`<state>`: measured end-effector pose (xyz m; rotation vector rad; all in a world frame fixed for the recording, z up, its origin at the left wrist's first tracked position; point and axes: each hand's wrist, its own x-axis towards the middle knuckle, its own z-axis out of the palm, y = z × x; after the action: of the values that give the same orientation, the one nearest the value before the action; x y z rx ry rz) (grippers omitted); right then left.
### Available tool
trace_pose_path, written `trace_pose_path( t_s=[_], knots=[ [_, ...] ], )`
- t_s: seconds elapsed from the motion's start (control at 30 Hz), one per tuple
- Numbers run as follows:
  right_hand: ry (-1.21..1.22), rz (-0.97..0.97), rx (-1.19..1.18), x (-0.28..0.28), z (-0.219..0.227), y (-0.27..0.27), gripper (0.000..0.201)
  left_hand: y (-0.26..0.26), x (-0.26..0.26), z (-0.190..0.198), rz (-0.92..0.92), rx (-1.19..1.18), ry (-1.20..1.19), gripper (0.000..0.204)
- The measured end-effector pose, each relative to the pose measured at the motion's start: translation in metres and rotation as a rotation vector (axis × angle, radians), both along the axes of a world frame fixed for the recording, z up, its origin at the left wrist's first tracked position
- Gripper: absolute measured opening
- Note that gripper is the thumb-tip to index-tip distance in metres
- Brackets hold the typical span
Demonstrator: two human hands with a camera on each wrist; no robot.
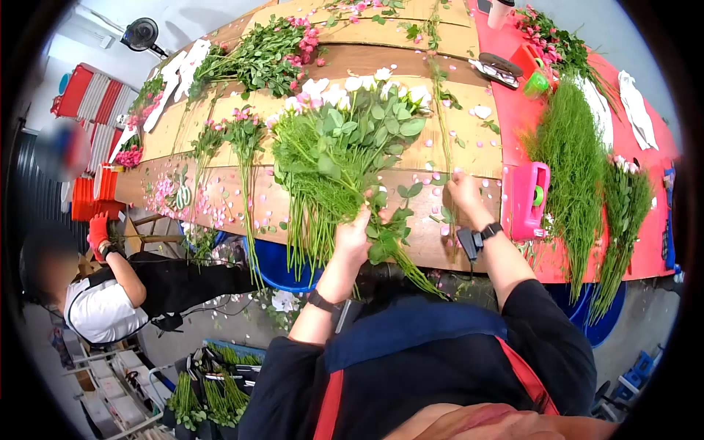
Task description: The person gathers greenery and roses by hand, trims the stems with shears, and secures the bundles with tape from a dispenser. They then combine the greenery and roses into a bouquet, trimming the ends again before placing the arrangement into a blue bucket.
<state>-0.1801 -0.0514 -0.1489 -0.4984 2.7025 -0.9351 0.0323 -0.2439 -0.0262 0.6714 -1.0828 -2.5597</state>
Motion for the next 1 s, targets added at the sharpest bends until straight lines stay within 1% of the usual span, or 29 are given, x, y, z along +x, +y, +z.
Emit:
trace_pose_path(
  t_s=[0.03, 0.07, 0.13, 0.2, 0.23, 0.27, 0.3, 0.33, 0.37, 0.43, 0.47, 0.57, 0.7, 0.73, 0.8, 0.83, 0.87, 0.9, 0.97, 1.0],
  knots=[
    [-0.065, -0.013, -0.114, 0.006, 0.01, 0.003, 0.024, -0.003, 0.0, -0.002, 0.024, 0.01, -0.03, 0.029],
    [-0.047, -0.031, -0.227, 0.018, 0.021, 0.01, 0.019, -0.008, 0.001, -0.002, -0.034, 0.006, 0.003, 0.032],
    [-0.071, -0.009, -0.278, 0.042, 0.04, 0.027, 0.016, -0.009, 0.002, -0.004, -0.002, 0.048, -0.041, 0.032],
    [-0.12, -0.002, -0.349, 0.067, 0.041, 0.044, 0.013, -0.008, -0.001, -0.004, 0.018, 0.078, -0.066, 0.031],
    [-0.156, -0.004, -0.396, 0.077, 0.039, 0.052, 0.012, -0.007, -0.002, -0.006, 0.013, 0.035, -0.072, 0.032],
    [-0.246, 0.012, -0.433, 0.086, 0.032, 0.059, 0.012, -0.006, -0.001, -0.011, 0.011, -0.01, -0.079, 0.032],
    [-0.219, 0.049, -0.412, 0.094, 0.038, 0.062, 0.013, -0.006, 0.001, -0.015, 0.011, -0.056, -0.089, 0.033],
    [-0.192, 0.086, -0.392, 0.103, 0.049, 0.064, 0.014, -0.005, 0.002, -0.019, 0.013, 0.042, -0.108, 0.031],
    [-0.163, 0.124, -0.373, 0.11, 0.054, 0.066, 0.014, -0.003, 0.001, -0.021, 0.013, 0.025, -0.082, 0.03],
    [-0.12, 0.179, -0.336, 0.122, 0.052, 0.07, 0.016, 0.0, -0.002, -0.025, 0.01, -0.012, -0.029, 0.028],
    [-0.099, 0.205, -0.317, 0.127, 0.051, 0.071, 0.016, 0.001, -0.002, -0.026, 0.017, 0.006, -0.052, 0.028],
    [-0.124, 0.269, -0.315, 0.141, 0.065, 0.067, 0.018, 0.004, -0.002, -0.027, 0.033, 0.013, -0.097, 0.029],
    [-0.218, 0.304, -0.308, 0.149, 0.061, 0.064, 0.018, 0.005, 0.006, -0.04, 0.031, 0.118, -0.026, 0.028],
    [-0.26, 0.295, -0.34, 0.149, 0.056, 0.065, 0.018, 0.003, 0.009, -0.023, -0.015, 0.152, 0.008, 0.026],
    [-0.342, 0.278, -0.4, 0.152, 0.053, 0.064, 0.018, 0.006, 0.015, -0.008, 0.077, 0.084, -0.111, 0.026],
    [-0.38, 0.267, -0.43, 0.154, 0.055, 0.062, 0.018, 0.006, 0.016, -0.006, 0.12, 0.051, -0.169, 0.026],
    [-0.448, 0.29, -0.409, 0.157, 0.058, 0.061, 0.018, 0.002, 0.019, -0.025, 0.099, 0.032, -0.078, 0.026],
    [-0.544, 0.283, -0.413, 0.161, 0.063, 0.056, 0.018, -0.003, 0.023, -0.018, 0.035, 0.09, -0.014, 0.029],
    [-0.737, 0.257, -0.416, 0.174, 0.071, 0.048, 0.018, -0.005, 0.034, -0.004, 0.029, 0.139, -0.066, 0.035],
    [-0.736, 0.267, -0.409, 0.184, 0.079, 0.039, 0.018, -0.009, 0.04, -0.001, 0.012, 0.176, -0.052, 0.041]
  ],
)
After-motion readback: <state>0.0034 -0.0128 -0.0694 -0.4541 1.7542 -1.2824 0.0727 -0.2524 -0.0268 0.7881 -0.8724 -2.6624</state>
